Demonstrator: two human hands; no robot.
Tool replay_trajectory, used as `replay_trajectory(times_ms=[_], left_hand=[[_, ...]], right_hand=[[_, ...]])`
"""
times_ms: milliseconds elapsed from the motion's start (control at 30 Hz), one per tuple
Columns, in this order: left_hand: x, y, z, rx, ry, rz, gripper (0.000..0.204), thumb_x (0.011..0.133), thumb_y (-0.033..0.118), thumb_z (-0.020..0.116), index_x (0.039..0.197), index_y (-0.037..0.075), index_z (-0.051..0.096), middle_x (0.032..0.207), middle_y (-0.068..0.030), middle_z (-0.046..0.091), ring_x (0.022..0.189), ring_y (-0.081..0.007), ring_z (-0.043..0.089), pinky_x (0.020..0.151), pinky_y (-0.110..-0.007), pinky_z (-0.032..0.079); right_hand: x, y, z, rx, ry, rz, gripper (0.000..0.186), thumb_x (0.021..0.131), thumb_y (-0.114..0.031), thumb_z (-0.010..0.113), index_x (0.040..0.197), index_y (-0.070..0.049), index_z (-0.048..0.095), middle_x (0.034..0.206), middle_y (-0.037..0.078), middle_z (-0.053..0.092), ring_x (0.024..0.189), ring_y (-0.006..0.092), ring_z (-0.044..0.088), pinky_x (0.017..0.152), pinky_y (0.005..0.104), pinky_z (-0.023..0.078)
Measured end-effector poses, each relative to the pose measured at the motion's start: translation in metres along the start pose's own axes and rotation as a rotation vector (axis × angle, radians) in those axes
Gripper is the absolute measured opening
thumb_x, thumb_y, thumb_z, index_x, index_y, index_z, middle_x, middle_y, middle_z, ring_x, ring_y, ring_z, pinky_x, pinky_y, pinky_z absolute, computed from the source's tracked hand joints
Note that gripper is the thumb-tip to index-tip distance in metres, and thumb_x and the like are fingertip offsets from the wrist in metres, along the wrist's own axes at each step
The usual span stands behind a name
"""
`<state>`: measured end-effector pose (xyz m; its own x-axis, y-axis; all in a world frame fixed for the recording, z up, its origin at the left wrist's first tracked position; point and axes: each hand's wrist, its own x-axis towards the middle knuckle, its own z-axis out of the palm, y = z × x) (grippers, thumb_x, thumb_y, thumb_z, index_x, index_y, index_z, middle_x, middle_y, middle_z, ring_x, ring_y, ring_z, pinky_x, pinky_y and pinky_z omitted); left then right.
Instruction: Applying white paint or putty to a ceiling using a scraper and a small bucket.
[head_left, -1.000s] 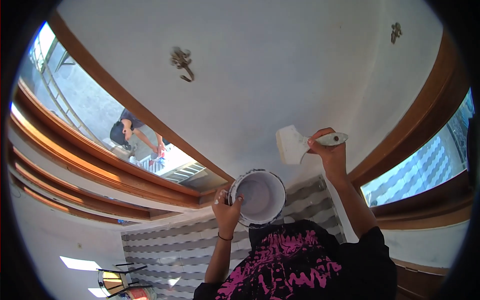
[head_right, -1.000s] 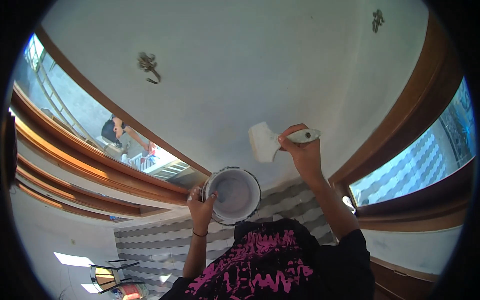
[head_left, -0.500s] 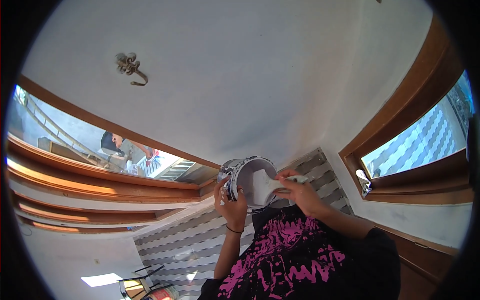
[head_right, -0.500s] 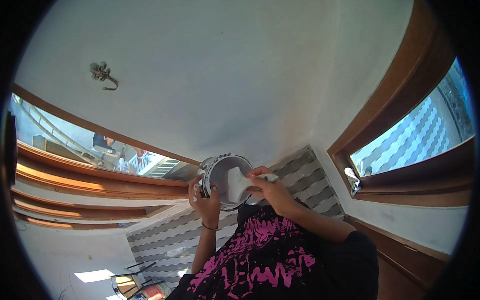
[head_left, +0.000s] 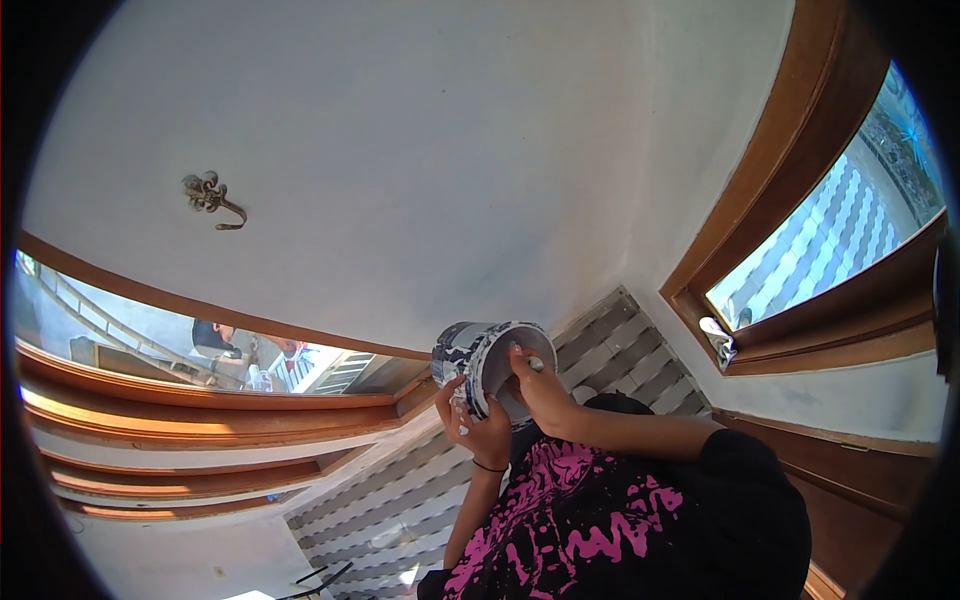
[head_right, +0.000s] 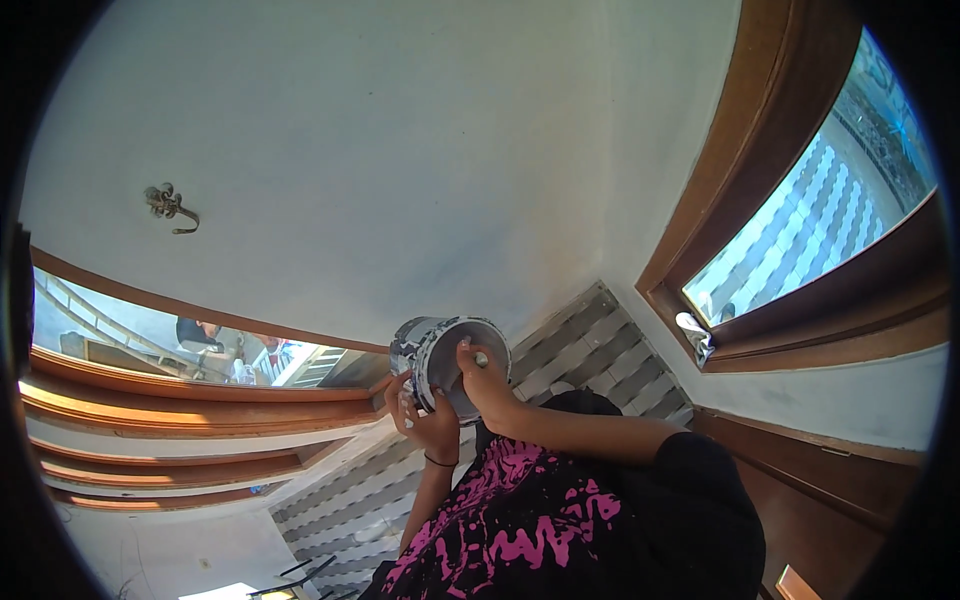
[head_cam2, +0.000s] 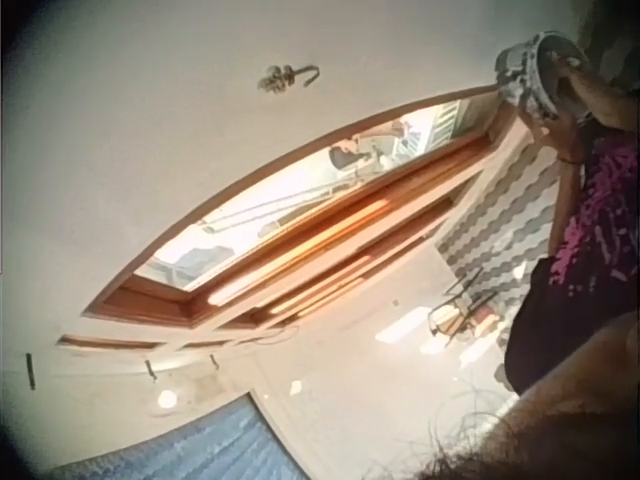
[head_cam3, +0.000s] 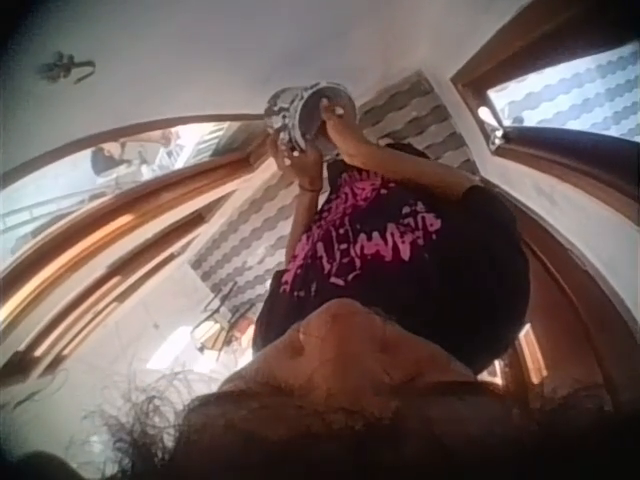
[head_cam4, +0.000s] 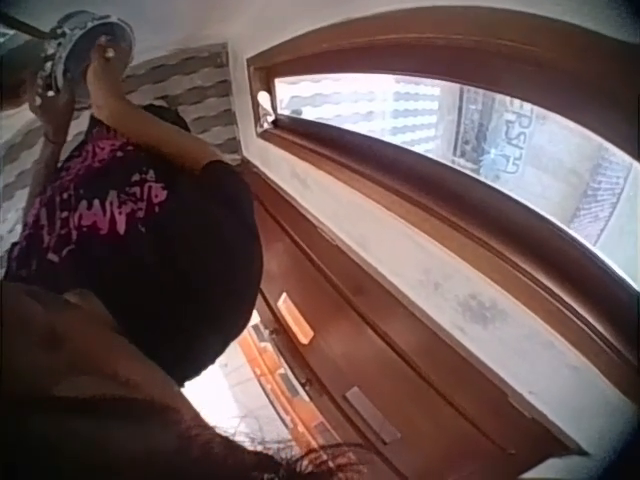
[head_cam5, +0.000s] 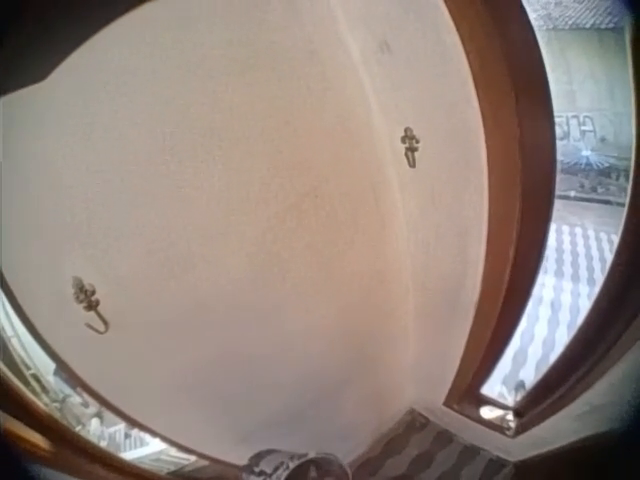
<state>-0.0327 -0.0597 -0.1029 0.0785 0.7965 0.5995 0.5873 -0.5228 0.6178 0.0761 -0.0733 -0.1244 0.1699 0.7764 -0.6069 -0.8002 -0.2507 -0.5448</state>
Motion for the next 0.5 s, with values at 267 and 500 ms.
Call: replay_trajectory(times_ms=[267,500], left_hand=[[-0.004,0.022,-0.001,-0.089,-0.050,0.043,0.029,0.067,-0.008,0.065,0.095,-0.004,0.061,0.109,-0.0183,0.063,0.100,-0.0364,0.064,0.087,-0.043,0.051],[-0.001,0.018,0.002,-0.107,-0.038,-0.018,0.031,0.067,-0.008,0.064,0.098,-0.004,0.062,0.108,-0.0171,0.062,0.100,-0.0343,0.064,0.088,-0.039,0.051]], right_hand=[[0.032,0.024,0.004,-0.016,0.029,-0.216,0.025,0.103,-0.022,0.052,0.123,-0.007,0.054,0.107,0.003,0.060,0.093,0.0139,0.059,0.083,0.0277,0.049],[0.022,0.004,0.000,0.290,-0.245,-0.149,0.020,0.101,-0.013,0.055,0.121,-0.008,0.055,0.117,0.007,0.061,0.109,0.0196,0.062,0.097,0.0350,0.050]])
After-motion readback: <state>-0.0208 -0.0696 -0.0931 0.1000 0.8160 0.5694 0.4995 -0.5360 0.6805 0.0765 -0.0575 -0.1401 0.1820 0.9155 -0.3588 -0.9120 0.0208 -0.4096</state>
